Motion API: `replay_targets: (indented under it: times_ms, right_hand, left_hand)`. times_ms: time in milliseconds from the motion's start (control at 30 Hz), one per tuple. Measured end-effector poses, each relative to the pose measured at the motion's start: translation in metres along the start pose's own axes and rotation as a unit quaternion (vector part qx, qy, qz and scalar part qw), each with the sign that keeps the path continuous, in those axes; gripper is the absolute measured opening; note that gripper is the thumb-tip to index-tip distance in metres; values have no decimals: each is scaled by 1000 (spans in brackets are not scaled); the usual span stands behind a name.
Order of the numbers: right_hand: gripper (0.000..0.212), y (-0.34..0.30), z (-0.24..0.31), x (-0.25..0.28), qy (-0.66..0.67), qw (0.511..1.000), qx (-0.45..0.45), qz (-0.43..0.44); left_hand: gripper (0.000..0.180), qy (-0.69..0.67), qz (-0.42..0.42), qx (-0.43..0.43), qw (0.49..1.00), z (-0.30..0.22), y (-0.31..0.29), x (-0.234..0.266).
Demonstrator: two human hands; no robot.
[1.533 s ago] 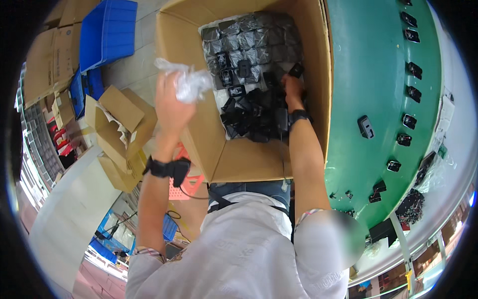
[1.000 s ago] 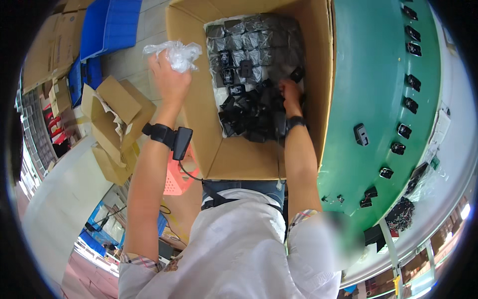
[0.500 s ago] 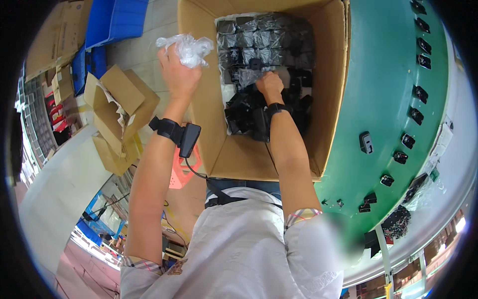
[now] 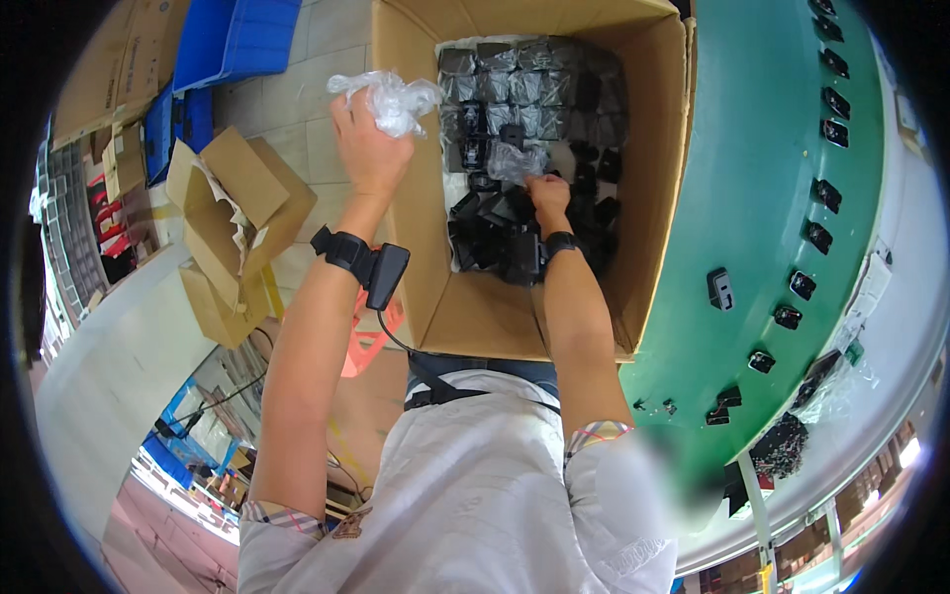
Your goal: Assemble electronic components into plastic housings at a factory workstation.
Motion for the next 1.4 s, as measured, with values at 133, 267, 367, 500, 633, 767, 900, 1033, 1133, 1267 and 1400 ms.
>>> replay_targets:
  times_ms: [133,267,367,500,633,767,900,1033,1133,1267,1400]
  right_hand:
    - [10,-12,10,10,260,963,-2,66]
    - [9,-43,63,30,628,739,103,221]
    - [12,-92,75,34,646,723,152,192]
    - [19,-97,29,2,586,788,28,186]
    - [18,-55,22,-64,460,854,-27,241]
    - [25,35,4,-42,-107,951,240,165]
    - [39,6,54,-87,-430,899,-47,64]
    - [30,14,40,-63,-431,902,-30,14]
    - [25,-3,34,-62,-266,956,63,105]
    - [21,-70,36,-43,83,966,66,235]
    - [15,-121,36,0,-77,982,54,166]
  left_hand:
    - [53,7,-3,4,1000,6,-2,2]
    - [52,-1,-4,-12,1000,6,-4,2]
    - [52,-1,-1,-7,1000,10,-5,8]
    - [54,4,3,-5,1000,6,-4,3]
    - [56,7,-3,11,1000,15,-6,14]
    - [58,-17,0,-45,999,-17,7,-12]
    - [59,18,-3,-6,1000,10,-3,10]
    - [54,-43,-5,4,999,-1,0,2]
    - [54,-42,3,2,999,2,-2,-1]
    - [54,-33,-9,2,999,5,-4,5]
    - [54,-28,-12,3,1000,6,-6,2]
Point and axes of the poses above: each hand's wrist, its own y-axis towards the middle knuckle, its own x-axis out of the back of the hand, z = x × y, the point moved 6 cm from there along y, towards the middle knuckle, and after that the axes turned 13 degrees about z, right-handed, at the moved point
